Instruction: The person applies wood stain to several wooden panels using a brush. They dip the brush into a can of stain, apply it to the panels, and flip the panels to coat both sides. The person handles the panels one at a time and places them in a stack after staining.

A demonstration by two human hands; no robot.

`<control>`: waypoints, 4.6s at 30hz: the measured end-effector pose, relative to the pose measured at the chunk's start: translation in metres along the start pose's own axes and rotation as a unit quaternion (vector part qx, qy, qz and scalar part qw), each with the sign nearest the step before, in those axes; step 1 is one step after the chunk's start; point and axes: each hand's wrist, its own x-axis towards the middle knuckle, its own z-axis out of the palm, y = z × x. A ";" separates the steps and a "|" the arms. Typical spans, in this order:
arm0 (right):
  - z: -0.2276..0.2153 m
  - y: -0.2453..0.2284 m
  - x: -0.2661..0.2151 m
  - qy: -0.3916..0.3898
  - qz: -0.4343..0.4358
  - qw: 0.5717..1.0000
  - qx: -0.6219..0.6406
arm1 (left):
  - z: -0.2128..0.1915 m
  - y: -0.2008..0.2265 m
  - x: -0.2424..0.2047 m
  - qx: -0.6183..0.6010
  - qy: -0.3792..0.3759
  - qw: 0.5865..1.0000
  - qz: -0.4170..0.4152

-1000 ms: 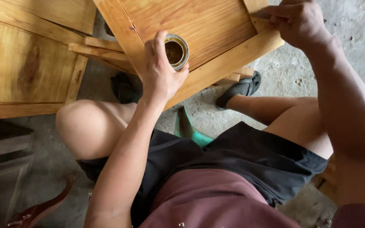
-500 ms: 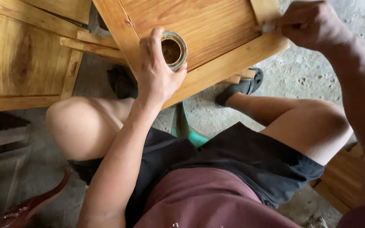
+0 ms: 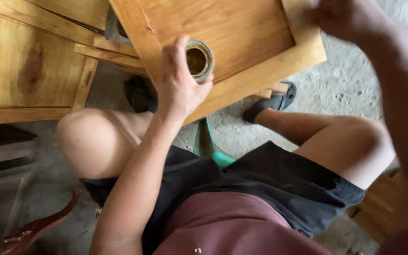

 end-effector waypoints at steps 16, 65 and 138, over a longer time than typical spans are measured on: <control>0.050 -0.314 -0.032 0.246 0.351 0.793 0.433 | -0.018 0.063 -0.084 -0.295 0.014 0.951 -0.095; 0.149 -0.308 0.030 0.251 0.224 0.941 0.020 | -0.018 -0.054 -0.100 -0.165 -0.118 0.913 -0.353; 0.110 -0.275 -0.026 0.258 0.192 0.935 -0.150 | -0.042 0.008 -0.058 -0.047 0.100 0.993 0.034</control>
